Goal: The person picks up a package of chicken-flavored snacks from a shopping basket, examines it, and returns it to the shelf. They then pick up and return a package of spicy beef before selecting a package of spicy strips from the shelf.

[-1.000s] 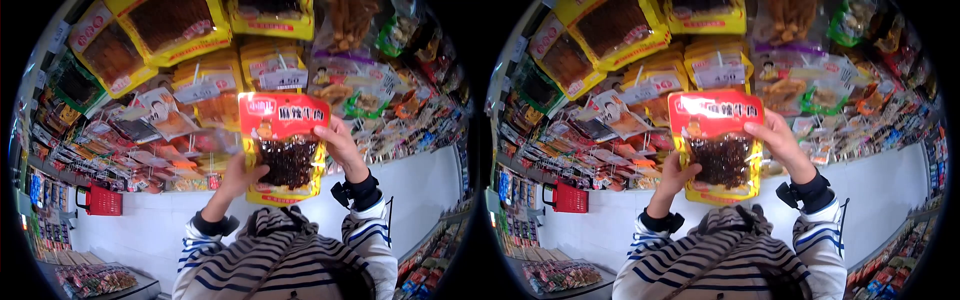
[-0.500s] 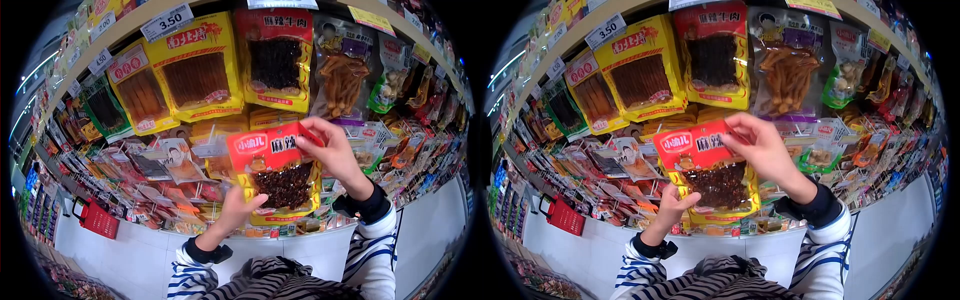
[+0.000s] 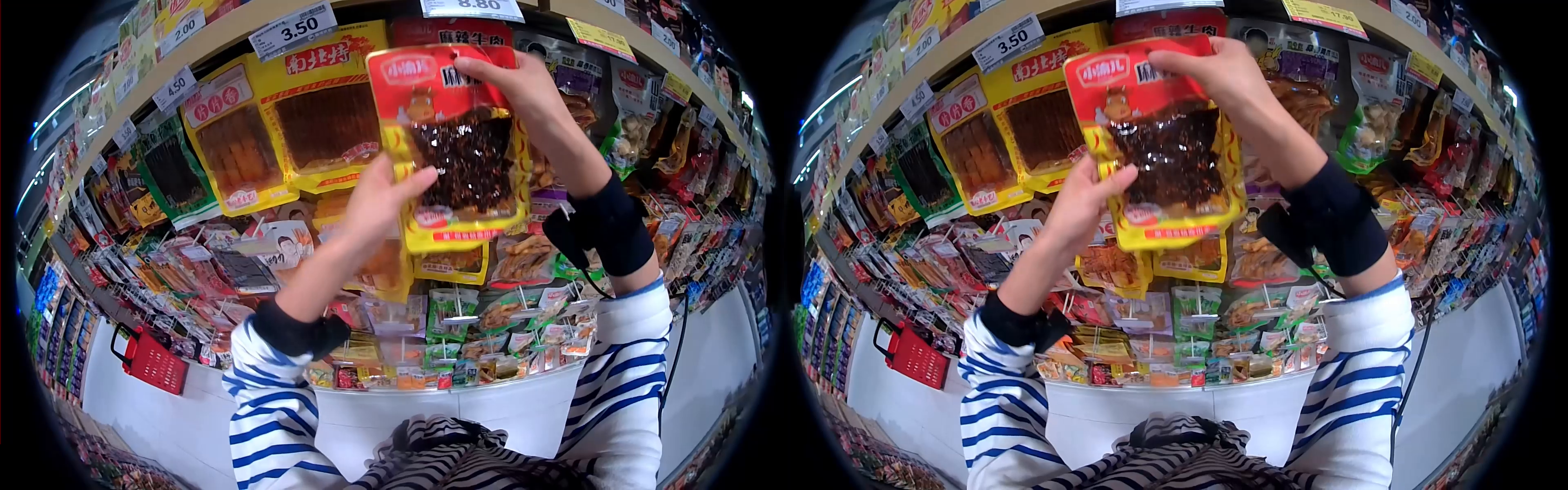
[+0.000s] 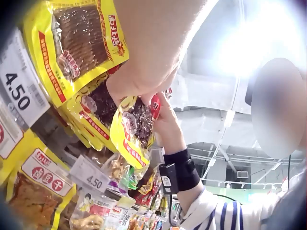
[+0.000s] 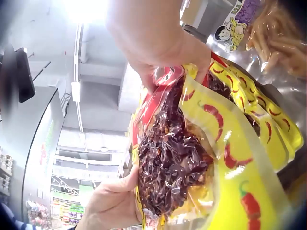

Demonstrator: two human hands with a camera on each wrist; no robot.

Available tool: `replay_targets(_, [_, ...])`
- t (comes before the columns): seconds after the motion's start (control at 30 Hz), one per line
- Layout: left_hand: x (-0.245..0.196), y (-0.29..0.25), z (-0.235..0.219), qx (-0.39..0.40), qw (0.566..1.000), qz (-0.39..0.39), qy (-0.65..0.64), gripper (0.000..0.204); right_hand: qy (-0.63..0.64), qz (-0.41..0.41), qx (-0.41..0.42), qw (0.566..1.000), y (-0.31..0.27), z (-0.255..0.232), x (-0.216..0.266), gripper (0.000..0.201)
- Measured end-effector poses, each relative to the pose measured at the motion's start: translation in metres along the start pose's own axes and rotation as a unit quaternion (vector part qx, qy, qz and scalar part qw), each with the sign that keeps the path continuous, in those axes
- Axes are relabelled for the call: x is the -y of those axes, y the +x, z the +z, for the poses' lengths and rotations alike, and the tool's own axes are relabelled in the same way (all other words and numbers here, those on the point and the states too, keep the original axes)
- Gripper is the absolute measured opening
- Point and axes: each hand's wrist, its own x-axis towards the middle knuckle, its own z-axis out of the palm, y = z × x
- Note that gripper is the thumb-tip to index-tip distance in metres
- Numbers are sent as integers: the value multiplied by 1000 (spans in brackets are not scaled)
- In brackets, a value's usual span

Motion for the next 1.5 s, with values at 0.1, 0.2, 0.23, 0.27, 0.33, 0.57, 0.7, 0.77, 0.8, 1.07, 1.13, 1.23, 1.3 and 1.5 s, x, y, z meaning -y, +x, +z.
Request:
replay_targets(0.1, [-8,16,-6,5,999,-11,41,38,-42,-17,-7,999,17,-5,-6,36])
replay_targets(0.2, [-9,29,-9,6,998,-12,68,38,-55,-15,-20,998,24,-9,-3,35])
replay_targets(0.23, [-10,33,-10,8,997,-5,81,38,-46,-13,-32,998,28,-10,-7,34])
replay_targets(0.27, [-12,36,-10,10,997,-8,82,37,-38,-12,-43,998,31,-11,-9,33])
replay_targets(0.33, [-19,41,-9,13,996,-13,85,37,-11,-23,-53,998,36,-14,-9,31])
replay_targets(0.57, [-27,61,-17,15,994,-7,111,37,9,-69,-98,993,45,-12,-9,29])
replay_targets(0.7, [-30,68,-16,25,995,5,101,38,16,-131,-127,983,62,-16,-22,26])
replay_targets(0.77, [-33,67,-14,24,992,9,123,38,20,-167,-142,975,63,-14,-22,22])
replay_targets(0.8, [-35,67,-14,23,991,10,134,38,29,-181,-146,972,58,-7,-14,18])
replay_targets(1.07, [-34,72,-20,15,989,21,145,41,15,-266,-172,948,54,5,-7,13])
replay_targets(1.13, [-32,73,-21,12,988,26,151,41,0,-262,-186,947,51,6,-5,12])
replay_targets(1.23, [-34,68,-20,5,986,20,164,42,-10,-255,-203,945,52,8,-7,12])
replay_targets(1.3, [-35,66,-20,9,986,10,165,41,11,-237,-205,950,48,11,-1,12])
replay_targets(1.5, [-36,62,-19,18,987,15,159,40,26,-238,-223,945,46,15,-1,12])
